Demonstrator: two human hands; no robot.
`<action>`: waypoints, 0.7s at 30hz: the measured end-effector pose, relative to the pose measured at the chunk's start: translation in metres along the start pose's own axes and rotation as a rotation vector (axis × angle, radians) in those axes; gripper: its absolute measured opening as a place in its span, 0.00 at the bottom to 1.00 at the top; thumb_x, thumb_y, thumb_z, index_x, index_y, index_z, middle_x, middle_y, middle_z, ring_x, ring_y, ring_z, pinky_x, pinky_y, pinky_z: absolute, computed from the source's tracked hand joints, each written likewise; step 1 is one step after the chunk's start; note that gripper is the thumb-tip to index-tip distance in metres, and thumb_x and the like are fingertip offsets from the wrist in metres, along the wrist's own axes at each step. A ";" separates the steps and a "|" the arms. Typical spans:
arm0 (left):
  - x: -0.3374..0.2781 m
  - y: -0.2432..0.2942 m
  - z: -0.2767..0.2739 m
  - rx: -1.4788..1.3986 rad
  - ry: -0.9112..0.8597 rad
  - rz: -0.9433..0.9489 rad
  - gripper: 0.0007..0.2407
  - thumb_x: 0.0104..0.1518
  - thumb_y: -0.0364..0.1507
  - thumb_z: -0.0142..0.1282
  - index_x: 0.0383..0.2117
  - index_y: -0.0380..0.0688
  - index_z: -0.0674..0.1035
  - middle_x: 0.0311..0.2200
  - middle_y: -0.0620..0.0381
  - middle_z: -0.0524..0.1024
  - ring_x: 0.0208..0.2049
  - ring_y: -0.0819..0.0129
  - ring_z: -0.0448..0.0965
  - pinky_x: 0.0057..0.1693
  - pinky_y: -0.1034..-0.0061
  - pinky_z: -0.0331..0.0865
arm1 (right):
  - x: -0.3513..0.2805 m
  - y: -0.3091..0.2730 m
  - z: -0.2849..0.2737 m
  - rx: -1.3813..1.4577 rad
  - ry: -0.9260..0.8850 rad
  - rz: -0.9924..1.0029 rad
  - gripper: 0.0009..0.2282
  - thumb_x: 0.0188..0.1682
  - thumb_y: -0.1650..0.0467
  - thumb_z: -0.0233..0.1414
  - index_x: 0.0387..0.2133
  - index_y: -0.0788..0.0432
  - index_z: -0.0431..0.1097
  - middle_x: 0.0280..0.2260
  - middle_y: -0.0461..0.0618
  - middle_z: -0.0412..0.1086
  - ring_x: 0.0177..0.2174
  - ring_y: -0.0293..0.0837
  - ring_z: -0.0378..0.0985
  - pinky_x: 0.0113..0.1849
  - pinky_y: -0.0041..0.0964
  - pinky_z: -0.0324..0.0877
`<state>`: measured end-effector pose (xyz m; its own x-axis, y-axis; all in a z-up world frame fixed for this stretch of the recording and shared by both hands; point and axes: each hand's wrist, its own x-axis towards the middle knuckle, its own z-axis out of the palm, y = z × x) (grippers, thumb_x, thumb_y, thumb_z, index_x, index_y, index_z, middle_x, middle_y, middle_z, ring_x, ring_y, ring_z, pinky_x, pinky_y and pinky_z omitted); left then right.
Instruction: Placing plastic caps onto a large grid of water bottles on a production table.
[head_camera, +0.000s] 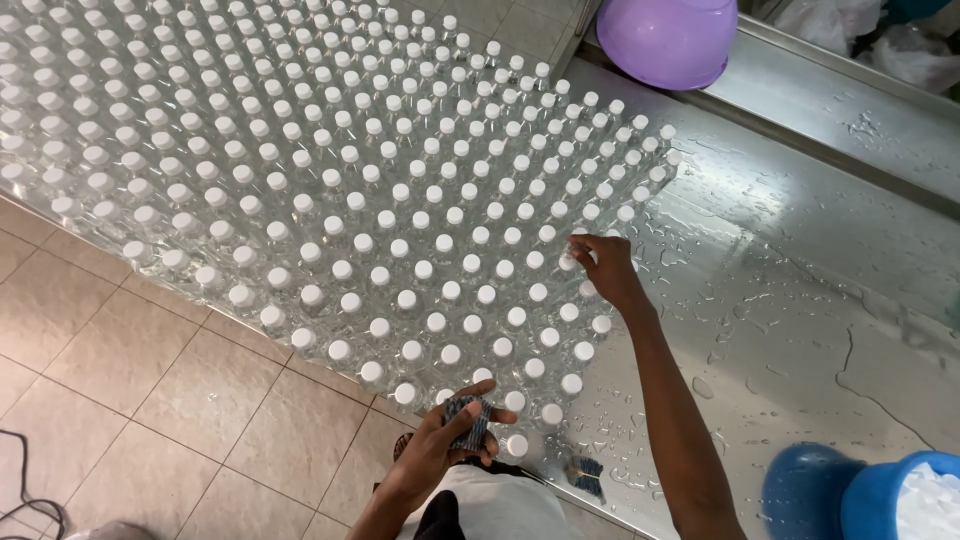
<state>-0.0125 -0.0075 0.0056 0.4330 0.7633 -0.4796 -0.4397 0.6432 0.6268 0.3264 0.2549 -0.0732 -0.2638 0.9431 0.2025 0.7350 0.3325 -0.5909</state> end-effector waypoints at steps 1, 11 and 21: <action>-0.001 0.000 0.000 0.000 0.000 -0.001 0.30 0.63 0.40 0.53 0.71 0.38 0.67 0.50 0.39 0.86 0.31 0.61 0.83 0.40 0.68 0.81 | 0.000 0.006 0.003 0.000 0.000 0.001 0.11 0.61 0.68 0.56 0.53 0.56 0.80 0.35 0.48 0.83 0.35 0.44 0.84 0.55 0.44 0.68; 0.001 -0.002 -0.005 -0.029 0.031 0.024 0.30 0.64 0.38 0.53 0.71 0.37 0.67 0.50 0.38 0.87 0.30 0.60 0.83 0.40 0.68 0.81 | -0.001 0.015 0.012 -0.006 0.099 -0.102 0.09 0.59 0.71 0.58 0.49 0.62 0.80 0.38 0.52 0.81 0.34 0.45 0.83 0.43 0.42 0.75; 0.000 -0.001 -0.003 -0.015 0.064 0.011 0.30 0.63 0.39 0.53 0.71 0.38 0.68 0.50 0.37 0.86 0.31 0.60 0.83 0.40 0.68 0.82 | -0.006 0.020 0.003 -0.156 -0.071 0.133 0.10 0.63 0.61 0.52 0.43 0.47 0.81 0.38 0.36 0.81 0.51 0.48 0.74 0.55 0.44 0.48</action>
<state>-0.0142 -0.0082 0.0034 0.3765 0.7726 -0.5112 -0.4566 0.6349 0.6232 0.3408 0.2561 -0.0884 -0.1973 0.9777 0.0724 0.8524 0.2076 -0.4799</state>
